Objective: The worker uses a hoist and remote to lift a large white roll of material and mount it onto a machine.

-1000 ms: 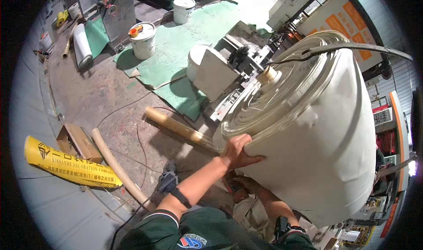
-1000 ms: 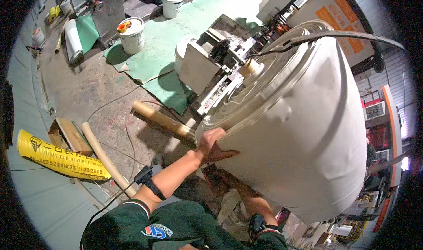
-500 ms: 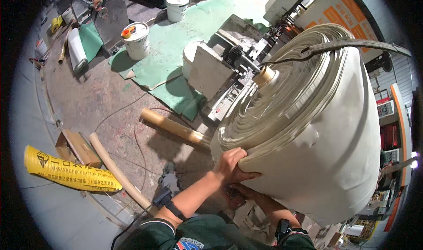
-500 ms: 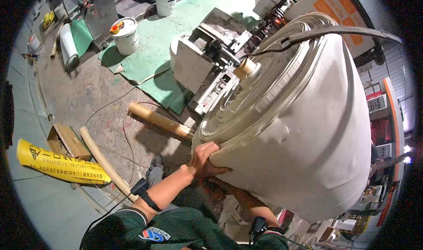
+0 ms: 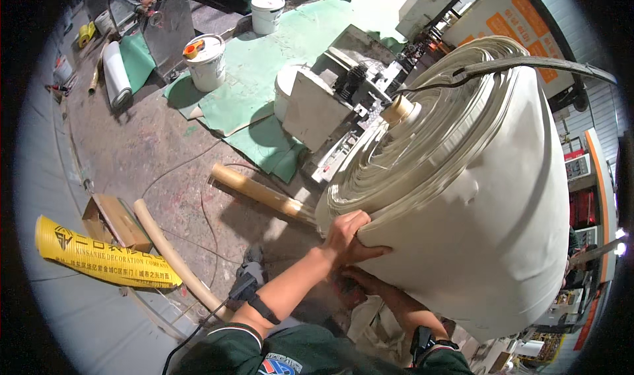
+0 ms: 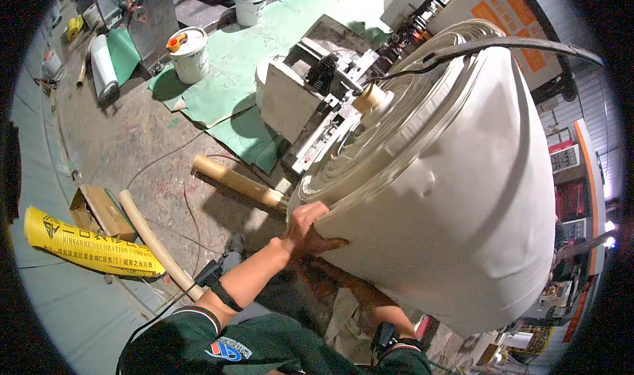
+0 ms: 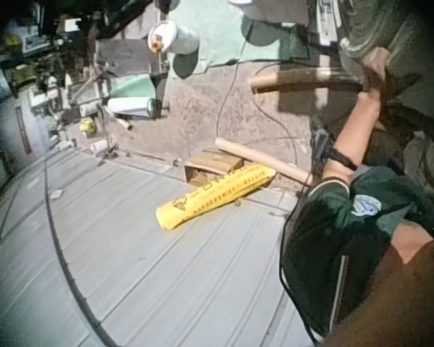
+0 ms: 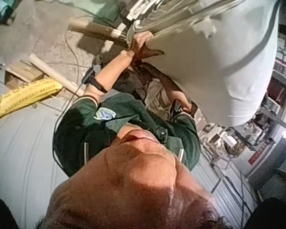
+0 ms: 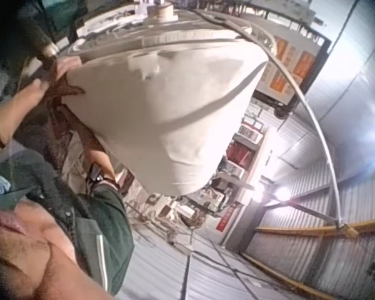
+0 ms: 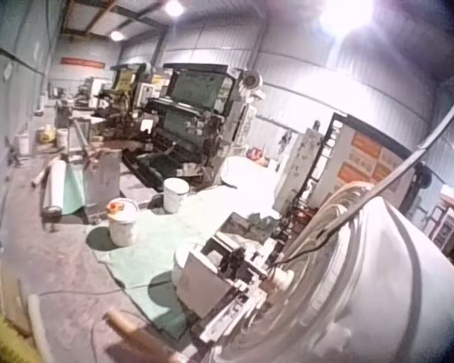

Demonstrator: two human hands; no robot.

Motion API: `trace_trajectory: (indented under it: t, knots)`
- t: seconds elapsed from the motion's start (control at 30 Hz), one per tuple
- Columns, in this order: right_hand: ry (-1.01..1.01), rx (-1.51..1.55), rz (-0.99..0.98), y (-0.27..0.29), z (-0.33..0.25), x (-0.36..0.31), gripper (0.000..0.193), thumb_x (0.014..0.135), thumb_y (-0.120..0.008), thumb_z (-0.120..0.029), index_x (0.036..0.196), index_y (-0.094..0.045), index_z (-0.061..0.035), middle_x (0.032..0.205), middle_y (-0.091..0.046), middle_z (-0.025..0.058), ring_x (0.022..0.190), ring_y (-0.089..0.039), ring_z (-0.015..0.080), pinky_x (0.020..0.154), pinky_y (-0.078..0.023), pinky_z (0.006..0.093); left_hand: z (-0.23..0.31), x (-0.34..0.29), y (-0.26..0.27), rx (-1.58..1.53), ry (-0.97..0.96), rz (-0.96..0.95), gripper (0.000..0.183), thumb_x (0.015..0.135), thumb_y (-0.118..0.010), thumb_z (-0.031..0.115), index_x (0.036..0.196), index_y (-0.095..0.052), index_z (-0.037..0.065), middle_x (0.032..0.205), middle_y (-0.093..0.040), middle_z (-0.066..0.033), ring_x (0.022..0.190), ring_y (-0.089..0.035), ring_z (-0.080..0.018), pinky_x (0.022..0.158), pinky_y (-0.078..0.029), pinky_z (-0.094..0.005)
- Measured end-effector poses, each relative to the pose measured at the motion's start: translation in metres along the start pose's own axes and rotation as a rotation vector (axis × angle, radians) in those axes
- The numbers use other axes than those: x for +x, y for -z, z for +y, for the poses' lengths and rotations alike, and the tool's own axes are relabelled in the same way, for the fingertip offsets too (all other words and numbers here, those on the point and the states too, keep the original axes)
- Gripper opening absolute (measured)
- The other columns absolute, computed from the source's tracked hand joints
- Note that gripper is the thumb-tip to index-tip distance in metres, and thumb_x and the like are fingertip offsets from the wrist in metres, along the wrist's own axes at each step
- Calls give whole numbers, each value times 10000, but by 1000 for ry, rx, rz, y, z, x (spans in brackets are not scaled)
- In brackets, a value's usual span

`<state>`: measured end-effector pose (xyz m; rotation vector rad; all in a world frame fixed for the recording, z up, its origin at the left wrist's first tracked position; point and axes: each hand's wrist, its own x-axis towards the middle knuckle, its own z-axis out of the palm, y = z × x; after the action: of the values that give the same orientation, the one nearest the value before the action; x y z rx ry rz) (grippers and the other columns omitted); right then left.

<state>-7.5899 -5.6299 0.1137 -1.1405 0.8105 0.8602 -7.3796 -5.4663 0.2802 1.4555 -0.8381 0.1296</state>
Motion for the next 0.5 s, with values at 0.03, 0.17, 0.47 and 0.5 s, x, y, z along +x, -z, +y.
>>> trace_trajectory:
  t: [0.03,0.17,0.47,0.5]
  knots:
    - [-2,5,1,-1,1,-1,343,986,-565,-281,1207,-582,-19,1064,-671,101,890,-670,187,766,-577,343,1,0,0,-1,0,-2,548,632,-903,436,774,-549,43,724,-559,-103,645,-599,-284,580,-499,-386]
    - [2,14,3,2,-2,3,339,986,-565,-278,1204,-584,-20,1062,-672,102,890,-671,189,766,-577,343,3,1,1,2,-27,-13,555,616,-909,438,769,-547,46,715,-550,-100,640,-596,-282,574,-496,-383]
    - [-28,21,2,-6,4,5,330,984,-564,-272,1196,-588,-20,1056,-675,105,889,-674,192,766,-578,343,-5,-5,3,-28,-16,-18,530,625,-907,411,788,-573,33,724,-555,-108,630,-584,-281,569,-480,-371]
    - [-29,23,1,-8,4,6,328,984,-564,-271,1195,-588,-20,1055,-676,105,889,-674,192,766,-578,343,-4,-5,3,-44,-29,2,499,650,-895,397,771,-577,32,711,-548,-106,604,-565,-275,547,-458,-366]
